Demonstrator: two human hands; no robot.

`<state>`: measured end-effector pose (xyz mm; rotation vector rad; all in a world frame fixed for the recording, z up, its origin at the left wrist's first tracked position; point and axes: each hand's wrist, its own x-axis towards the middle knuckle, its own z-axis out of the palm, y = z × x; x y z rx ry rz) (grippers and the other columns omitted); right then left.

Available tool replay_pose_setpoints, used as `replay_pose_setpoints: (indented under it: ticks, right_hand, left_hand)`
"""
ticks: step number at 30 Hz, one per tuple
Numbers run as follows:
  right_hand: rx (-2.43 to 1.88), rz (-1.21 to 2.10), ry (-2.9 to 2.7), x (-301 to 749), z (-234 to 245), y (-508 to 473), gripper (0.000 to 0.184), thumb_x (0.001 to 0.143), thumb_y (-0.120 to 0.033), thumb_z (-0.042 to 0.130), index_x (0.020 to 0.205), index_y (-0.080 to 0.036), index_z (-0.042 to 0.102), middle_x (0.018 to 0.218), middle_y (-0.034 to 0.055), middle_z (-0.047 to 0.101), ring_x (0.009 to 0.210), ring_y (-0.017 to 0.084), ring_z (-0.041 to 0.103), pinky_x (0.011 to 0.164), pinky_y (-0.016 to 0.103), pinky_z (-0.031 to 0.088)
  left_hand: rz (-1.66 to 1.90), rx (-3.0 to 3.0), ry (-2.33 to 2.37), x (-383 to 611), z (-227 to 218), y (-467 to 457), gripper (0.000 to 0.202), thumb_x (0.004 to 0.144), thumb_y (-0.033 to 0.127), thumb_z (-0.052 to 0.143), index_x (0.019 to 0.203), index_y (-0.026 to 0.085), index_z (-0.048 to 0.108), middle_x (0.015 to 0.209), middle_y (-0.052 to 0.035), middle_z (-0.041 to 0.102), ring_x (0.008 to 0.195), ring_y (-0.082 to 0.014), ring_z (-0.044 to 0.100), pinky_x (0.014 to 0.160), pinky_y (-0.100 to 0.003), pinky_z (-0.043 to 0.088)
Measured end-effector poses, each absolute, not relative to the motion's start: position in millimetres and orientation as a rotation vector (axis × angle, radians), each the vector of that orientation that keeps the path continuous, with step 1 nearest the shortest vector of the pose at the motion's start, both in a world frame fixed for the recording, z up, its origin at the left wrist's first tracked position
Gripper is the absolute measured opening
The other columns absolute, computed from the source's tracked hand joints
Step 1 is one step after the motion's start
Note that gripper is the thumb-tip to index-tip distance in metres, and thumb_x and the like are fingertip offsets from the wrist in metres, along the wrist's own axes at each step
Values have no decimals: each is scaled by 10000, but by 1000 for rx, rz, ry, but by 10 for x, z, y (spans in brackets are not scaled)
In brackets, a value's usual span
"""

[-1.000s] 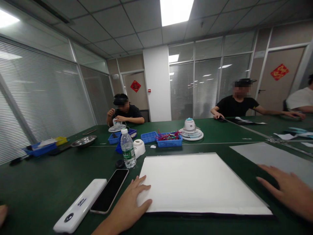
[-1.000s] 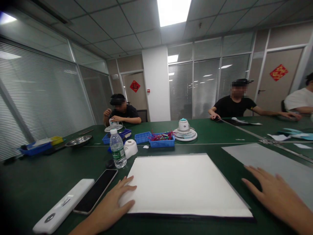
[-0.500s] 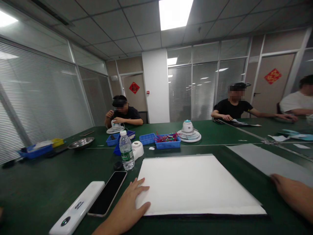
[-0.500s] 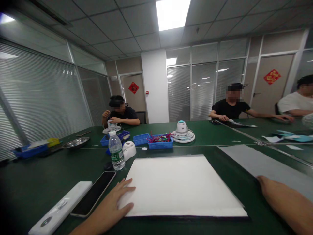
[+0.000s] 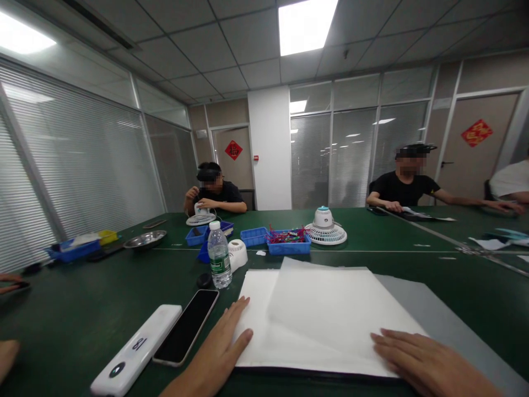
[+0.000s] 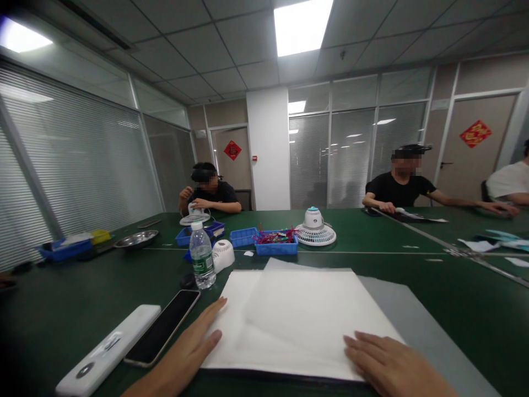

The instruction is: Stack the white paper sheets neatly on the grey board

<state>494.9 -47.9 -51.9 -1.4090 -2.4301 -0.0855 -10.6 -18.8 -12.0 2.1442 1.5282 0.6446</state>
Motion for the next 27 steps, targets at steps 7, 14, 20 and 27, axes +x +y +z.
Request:
replay_pose_setpoints:
  ticks: [7, 14, 20, 27]
  right_hand:
    - [-1730, 104, -2113, 5279, -561, -376, 563, 1010, -699, 408, 1504, -483, 572, 1621, -107, 478, 1538, 264, 440, 1344, 505, 288]
    - [-2192, 172, -1636, 6199, -773, -88, 993, 864, -940, 376, 1530, -241, 609, 1423, 144, 679, 1271, 396, 662, 1167, 628, 487]
    - [-2149, 271, -1684, 5939, -661, -184, 884, 863, -925, 414, 1461, -327, 674, 1340, 89, 730, 1177, 355, 702, 1085, 570, 547]
    - [-2064, 233, -1774, 5466, -543, -289, 852, 866, -919, 405, 1408, -339, 710, 1379, 45, 715, 1268, 361, 668, 1194, 602, 484]
  left_hand:
    - [481, 2237, 1595, -24, -72, -194, 849, 941, 427, 715, 1698, 235, 383, 1787, -94, 255, 1652, -389, 217, 1336, -632, 170]
    - [548, 2268, 1558, -53, -152, -162, 752, 1050, 473, 564, 1716, 214, 329, 1781, -100, 269, 1646, -375, 232, 1333, -618, 177]
    - [538, 2272, 1547, -58, -148, -166, 760, 1053, 481, 575, 1716, 204, 328, 1781, -107, 268, 1651, -375, 216, 1330, -633, 155]
    - [564, 2247, 1541, -79, -148, -158, 747, 1012, 380, 627, 1701, 232, 380, 1765, -94, 321, 1643, -376, 244, 1333, -614, 187]
